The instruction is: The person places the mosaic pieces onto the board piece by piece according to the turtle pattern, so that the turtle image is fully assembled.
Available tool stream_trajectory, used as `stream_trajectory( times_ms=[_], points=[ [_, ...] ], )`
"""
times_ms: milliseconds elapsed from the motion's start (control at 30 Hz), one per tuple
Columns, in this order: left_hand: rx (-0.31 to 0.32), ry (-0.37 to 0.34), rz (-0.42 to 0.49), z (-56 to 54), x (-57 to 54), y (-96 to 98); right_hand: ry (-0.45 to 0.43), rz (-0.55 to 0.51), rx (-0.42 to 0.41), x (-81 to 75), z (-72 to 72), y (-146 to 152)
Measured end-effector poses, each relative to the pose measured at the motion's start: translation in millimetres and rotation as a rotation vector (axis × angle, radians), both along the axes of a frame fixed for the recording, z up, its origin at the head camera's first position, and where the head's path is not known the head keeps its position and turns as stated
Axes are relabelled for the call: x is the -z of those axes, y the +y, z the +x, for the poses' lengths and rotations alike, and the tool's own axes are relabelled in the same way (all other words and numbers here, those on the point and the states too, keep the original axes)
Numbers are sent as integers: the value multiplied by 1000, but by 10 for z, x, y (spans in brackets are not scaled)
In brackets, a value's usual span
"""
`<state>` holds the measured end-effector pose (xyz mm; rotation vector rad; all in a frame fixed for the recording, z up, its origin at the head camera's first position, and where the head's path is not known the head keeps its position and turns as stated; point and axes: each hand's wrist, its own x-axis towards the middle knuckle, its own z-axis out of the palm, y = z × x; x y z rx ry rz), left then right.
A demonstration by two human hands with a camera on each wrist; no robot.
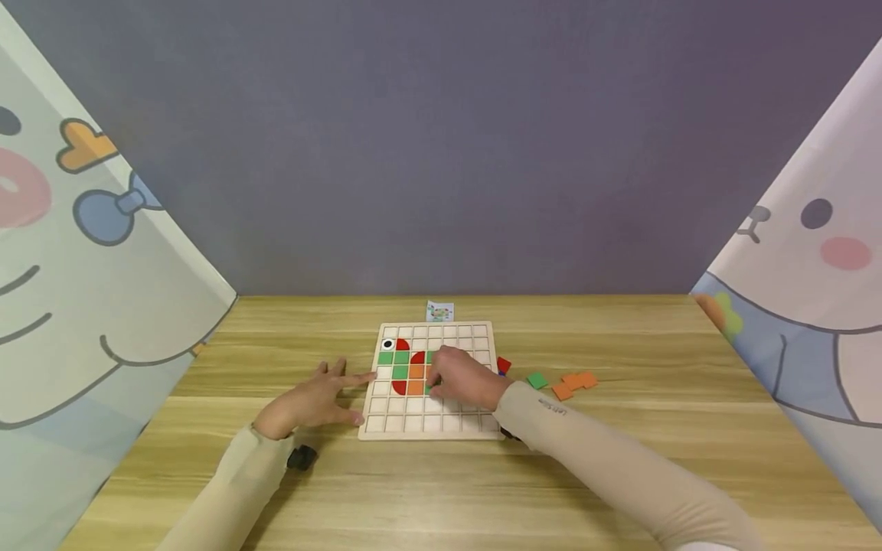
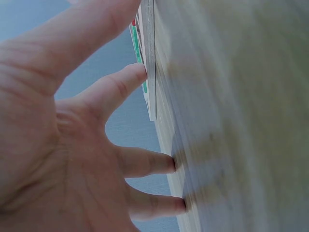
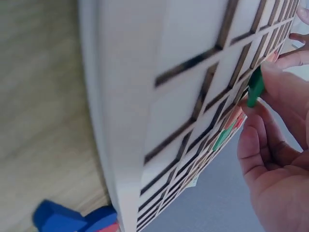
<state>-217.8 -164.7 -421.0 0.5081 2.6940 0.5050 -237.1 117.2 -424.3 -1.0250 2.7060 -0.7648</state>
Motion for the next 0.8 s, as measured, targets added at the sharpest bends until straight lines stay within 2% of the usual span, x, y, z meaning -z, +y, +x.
stream_trajectory(
  times_ms=[267, 500, 667, 800],
  points=[
    [1, -2, 2, 10, -1, -3, 32, 21, -35, 5, 29, 3],
    [3, -2, 2, 11, 3, -11, -14, 4, -93, 28, 34, 87],
    [6, -6, 4, 13, 1, -15, -13, -58, -137, 22, 36, 181],
    [5, -8, 2, 8, -3, -13, 30, -110, -108, -41, 34, 317]
  ],
)
